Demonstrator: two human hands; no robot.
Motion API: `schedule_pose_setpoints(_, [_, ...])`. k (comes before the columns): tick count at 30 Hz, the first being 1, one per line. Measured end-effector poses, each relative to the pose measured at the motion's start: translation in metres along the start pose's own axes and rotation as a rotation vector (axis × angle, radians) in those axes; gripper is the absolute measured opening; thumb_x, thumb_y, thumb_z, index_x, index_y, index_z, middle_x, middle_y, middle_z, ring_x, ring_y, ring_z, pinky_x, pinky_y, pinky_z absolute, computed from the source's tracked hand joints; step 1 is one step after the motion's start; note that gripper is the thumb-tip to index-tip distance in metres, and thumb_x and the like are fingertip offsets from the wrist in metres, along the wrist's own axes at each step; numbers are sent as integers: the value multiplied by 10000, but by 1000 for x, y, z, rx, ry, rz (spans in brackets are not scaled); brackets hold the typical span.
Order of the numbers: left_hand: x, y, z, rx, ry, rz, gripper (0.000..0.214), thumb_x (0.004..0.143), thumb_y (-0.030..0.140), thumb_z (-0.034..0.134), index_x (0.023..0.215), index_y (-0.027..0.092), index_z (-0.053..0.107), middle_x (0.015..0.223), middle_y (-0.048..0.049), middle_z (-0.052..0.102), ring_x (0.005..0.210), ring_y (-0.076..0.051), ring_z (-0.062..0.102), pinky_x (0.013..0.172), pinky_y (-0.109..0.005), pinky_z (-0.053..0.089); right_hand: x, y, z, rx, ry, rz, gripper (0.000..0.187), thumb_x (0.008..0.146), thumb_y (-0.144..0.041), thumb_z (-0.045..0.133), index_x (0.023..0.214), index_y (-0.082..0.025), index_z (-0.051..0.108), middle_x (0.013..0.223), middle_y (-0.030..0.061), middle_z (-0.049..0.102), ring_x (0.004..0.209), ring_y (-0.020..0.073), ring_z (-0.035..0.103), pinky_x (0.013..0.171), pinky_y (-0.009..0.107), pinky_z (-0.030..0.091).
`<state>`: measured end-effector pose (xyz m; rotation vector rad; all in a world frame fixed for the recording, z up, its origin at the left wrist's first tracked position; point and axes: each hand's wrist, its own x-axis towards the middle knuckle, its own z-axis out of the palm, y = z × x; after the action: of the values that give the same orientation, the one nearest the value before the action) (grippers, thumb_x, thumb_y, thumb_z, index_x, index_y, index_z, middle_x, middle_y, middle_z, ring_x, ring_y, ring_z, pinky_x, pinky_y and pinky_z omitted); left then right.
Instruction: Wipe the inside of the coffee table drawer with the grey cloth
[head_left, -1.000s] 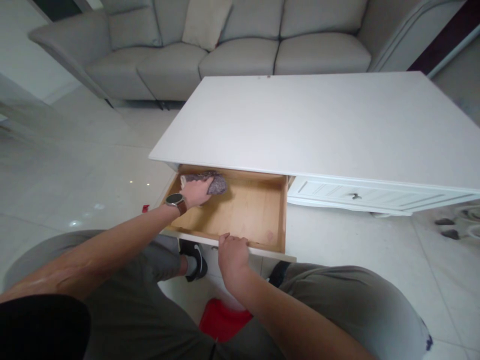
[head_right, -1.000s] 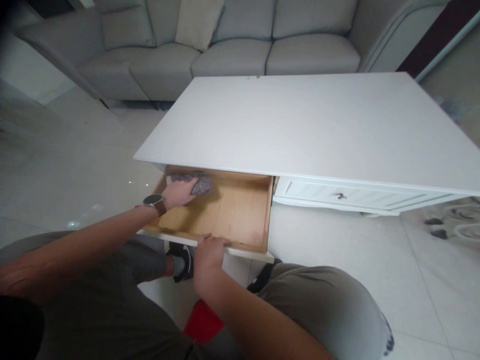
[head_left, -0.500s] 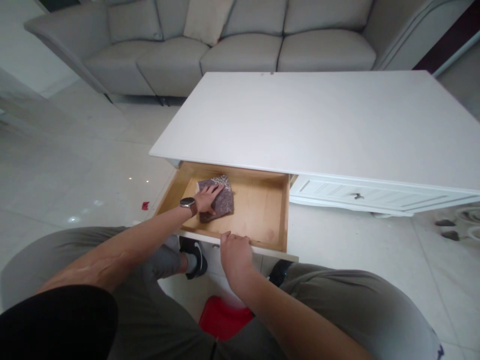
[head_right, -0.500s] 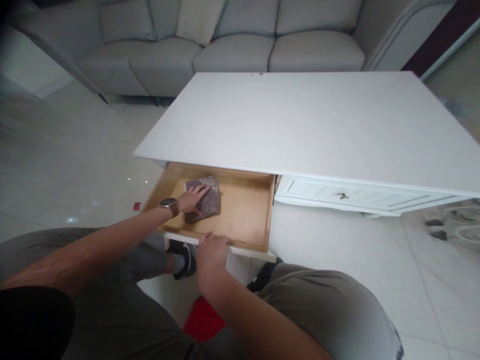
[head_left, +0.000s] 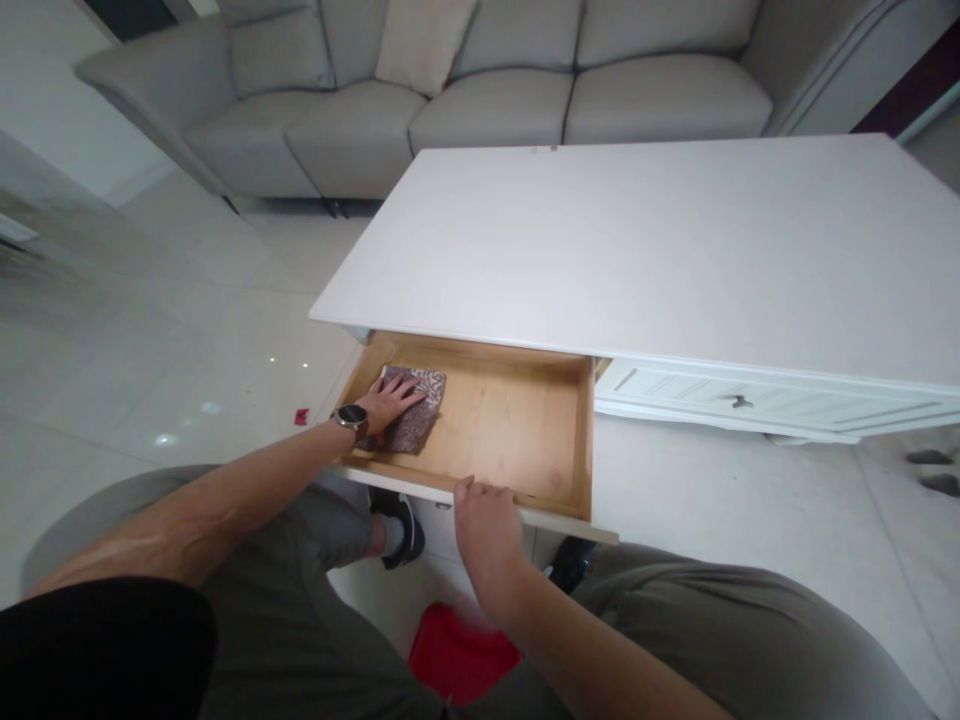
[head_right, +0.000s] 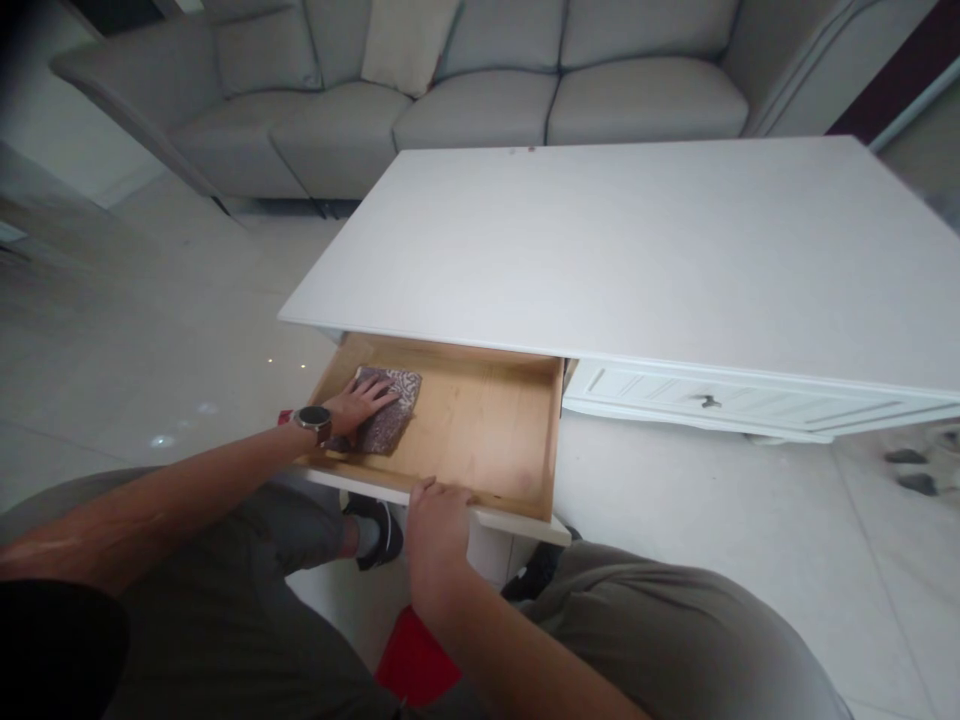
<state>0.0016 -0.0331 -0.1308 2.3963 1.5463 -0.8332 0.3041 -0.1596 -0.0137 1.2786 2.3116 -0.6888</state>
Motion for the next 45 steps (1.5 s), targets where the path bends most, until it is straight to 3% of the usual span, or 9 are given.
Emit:
schedule_pose_setpoints(5, [-1, -16, 0, -53, -13, 98, 1499, 368, 231, 1017, 1650, 285, 241, 1749, -210, 171, 1581, -454, 182, 1255, -646, 190, 0, 0, 0, 22, 5, 5, 509, 1004, -56, 382, 1496, -56, 513, 1214, 311, 707, 1081, 348, 746, 858, 493, 579])
schedule_pose_setpoints(11, [4, -34, 1, -89, -117, 196, 1494, 393, 293, 1021, 1657, 325, 226, 1755, -205, 141, 1581, -446, 196, 1254, -607, 240, 2, 0, -1, 11, -27, -5, 505, 1009, -62, 379, 1493, -65, 525, 1217, 305, 708, 1073, 357, 744, 842, 483, 566])
schedule_pose_setpoints(16, [6, -35, 15, -94, -106, 177, 1449, 483, 348, 1009, 1668, 373, 177, 1773, -185, 78, 1612, -448, 70, 1254, -686, 136, 4, 1, -3, 0, -77, -16, 514, 997, -58, 377, 1487, -64, 530, 1216, 296, 714, 1071, 366, 740, 829, 479, 559])
schedule_pose_setpoints(23, [7, -37, 25, -171, -95, 248, 1413, 535, 383, 998, 1681, 349, 172, 1777, -186, 50, 1621, -441, -52, 1263, -699, 38, 6, 3, -6, 24, -100, -25, 497, 1002, -68, 391, 1468, -87, 560, 1216, 279, 722, 1067, 362, 742, 839, 487, 565])
schedule_pose_setpoints(30, [18, -6, 13, -245, -97, 313, 1417, 516, 420, 1006, 1677, 371, 195, 1778, -183, 45, 1613, -476, -53, 1237, -746, 12, 4, 0, 2, 6, -48, -1, 484, 997, -80, 399, 1450, -83, 571, 1173, 294, 721, 1038, 362, 742, 809, 471, 548])
schedule_pose_setpoints(41, [54, 66, -11, -306, -76, 357, 1511, 435, 477, 1018, 1681, 379, 168, 1782, -169, -12, 1589, -536, -71, 1191, -808, -19, 2, -5, -1, -71, -50, 30, 506, 994, -55, 351, 1448, -75, 574, 1227, 304, 710, 1033, 357, 748, 807, 462, 556])
schedule_pose_setpoints(45, [76, 103, -21, -352, -20, 402, 1522, 429, 472, 1011, 1684, 373, 155, 1783, -157, -62, 1573, -546, -145, 1182, -804, -64, 2, -5, -1, -75, -48, 27, 515, 980, -34, 346, 1439, -46, 578, 1207, 313, 712, 1036, 366, 752, 809, 457, 554])
